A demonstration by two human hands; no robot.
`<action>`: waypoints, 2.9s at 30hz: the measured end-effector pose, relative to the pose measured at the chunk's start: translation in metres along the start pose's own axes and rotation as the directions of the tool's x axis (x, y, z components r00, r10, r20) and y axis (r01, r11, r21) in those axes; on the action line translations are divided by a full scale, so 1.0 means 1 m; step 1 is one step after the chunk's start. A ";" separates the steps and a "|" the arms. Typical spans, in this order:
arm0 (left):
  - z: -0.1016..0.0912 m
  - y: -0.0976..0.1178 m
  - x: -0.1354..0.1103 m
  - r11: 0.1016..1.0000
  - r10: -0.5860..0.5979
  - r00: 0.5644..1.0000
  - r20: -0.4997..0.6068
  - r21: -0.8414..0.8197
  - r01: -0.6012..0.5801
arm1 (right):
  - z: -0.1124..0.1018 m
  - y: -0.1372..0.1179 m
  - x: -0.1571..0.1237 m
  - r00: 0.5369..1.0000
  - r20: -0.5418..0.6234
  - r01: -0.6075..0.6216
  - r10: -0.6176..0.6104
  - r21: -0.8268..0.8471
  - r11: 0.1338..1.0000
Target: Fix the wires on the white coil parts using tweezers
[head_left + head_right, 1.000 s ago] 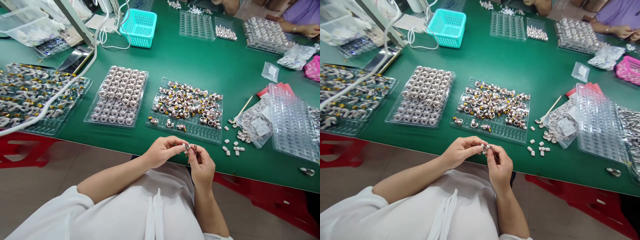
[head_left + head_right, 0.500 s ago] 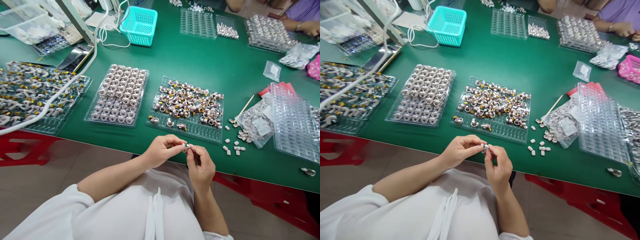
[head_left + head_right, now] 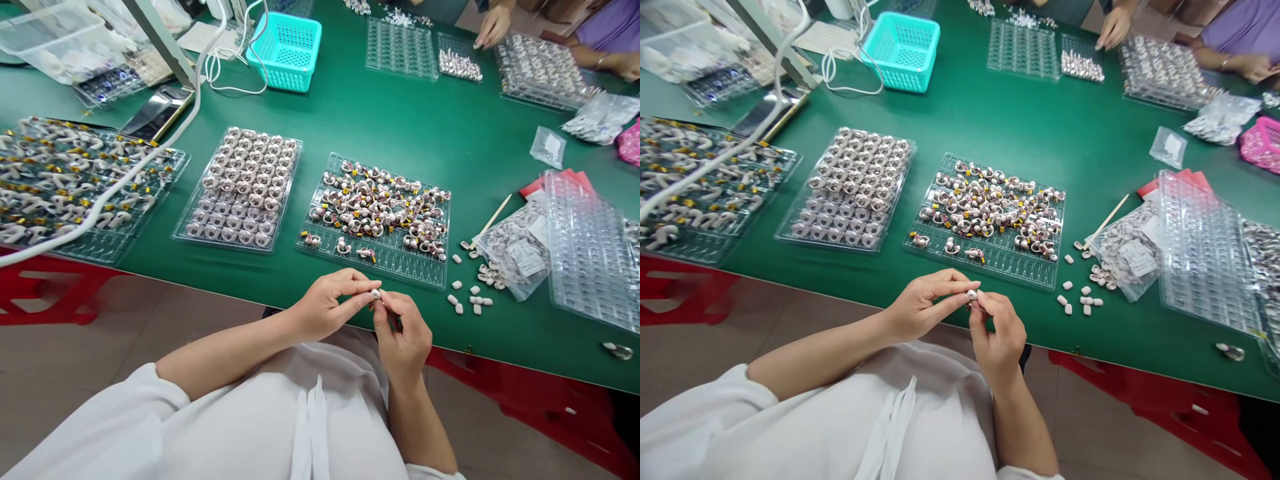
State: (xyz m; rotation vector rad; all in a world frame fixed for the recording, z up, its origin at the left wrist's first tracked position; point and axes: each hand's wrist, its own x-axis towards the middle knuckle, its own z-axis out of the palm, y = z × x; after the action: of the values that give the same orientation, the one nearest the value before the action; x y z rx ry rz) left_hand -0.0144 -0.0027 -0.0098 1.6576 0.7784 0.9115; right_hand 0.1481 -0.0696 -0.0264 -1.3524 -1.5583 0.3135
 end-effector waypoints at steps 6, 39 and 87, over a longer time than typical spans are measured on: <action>0.002 0.004 -0.002 0.998 -0.035 0.997 -0.065 -0.046 0.032 | 0.000 0.003 -0.001 1.000 0.007 0.028 -0.028 0.023 0.999; 0.000 0.005 -0.001 0.998 0.019 0.994 -0.112 -0.065 -0.026 | -0.001 0.002 0.000 0.969 0.097 -0.245 0.228 0.244 0.938; -0.011 0.016 0.002 0.832 -0.420 0.900 0.120 -0.345 0.434 | -0.010 -0.001 0.002 0.982 0.151 -0.148 0.111 0.256 0.955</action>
State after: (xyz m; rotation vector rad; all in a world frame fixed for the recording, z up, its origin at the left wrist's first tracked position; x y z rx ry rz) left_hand -0.0223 0.0005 0.0085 1.1073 0.8513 0.6510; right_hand 0.1560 -0.0719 -0.0203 -1.2433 -1.4780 0.6846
